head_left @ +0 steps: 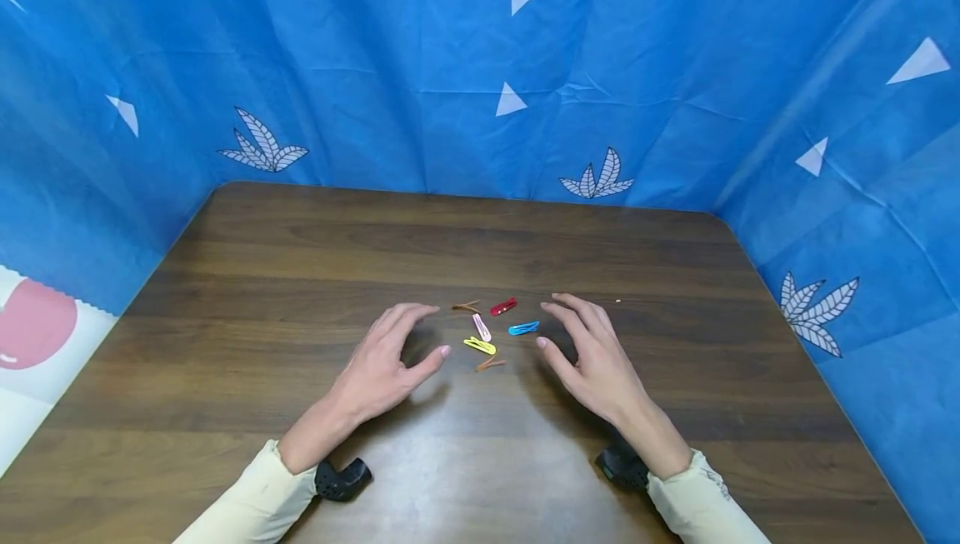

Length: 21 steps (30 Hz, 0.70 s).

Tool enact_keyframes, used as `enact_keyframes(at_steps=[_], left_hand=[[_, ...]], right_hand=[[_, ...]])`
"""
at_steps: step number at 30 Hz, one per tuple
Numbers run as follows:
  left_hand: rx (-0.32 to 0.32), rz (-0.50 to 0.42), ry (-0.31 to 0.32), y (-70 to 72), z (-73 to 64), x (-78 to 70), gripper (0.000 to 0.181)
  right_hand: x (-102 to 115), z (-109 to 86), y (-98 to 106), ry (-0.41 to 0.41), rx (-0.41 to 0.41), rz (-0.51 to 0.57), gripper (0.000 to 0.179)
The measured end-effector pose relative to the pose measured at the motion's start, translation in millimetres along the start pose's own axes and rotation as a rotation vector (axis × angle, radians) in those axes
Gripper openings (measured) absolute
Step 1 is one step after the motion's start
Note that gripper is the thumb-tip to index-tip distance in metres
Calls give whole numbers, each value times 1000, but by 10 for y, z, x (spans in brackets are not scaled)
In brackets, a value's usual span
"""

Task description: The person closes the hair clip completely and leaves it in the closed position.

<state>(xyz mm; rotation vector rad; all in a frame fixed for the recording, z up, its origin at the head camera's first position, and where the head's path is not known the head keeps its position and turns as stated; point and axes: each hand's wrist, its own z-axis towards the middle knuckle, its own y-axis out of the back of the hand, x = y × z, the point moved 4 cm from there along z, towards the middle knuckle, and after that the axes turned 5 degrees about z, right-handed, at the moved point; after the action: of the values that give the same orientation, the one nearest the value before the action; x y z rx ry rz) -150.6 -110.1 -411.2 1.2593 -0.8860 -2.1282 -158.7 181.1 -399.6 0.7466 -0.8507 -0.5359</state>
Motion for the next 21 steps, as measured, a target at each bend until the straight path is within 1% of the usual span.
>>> enact_keyframes(at_steps=[3, 8, 12, 17, 21], left_hand=[[3, -39, -24, -71, 6, -58, 50], [1, -93, -59, -188, 4, -138, 40], [17, -117, -57, -261, 15, -184, 30], [63, -148, -46, -352, 33, -215, 21], [73, -201, -40, -411, 51, -231, 20]], right_hand=[[43, 9, -38, 21, 14, 15, 45], [118, 9, -105, 53, 63, 23, 40], [155, 17, -163, 65, 97, 40, 33], [152, 12, -245, 34, 144, 137, 26], [137, 17, -306, 8, 178, 232, 21]])
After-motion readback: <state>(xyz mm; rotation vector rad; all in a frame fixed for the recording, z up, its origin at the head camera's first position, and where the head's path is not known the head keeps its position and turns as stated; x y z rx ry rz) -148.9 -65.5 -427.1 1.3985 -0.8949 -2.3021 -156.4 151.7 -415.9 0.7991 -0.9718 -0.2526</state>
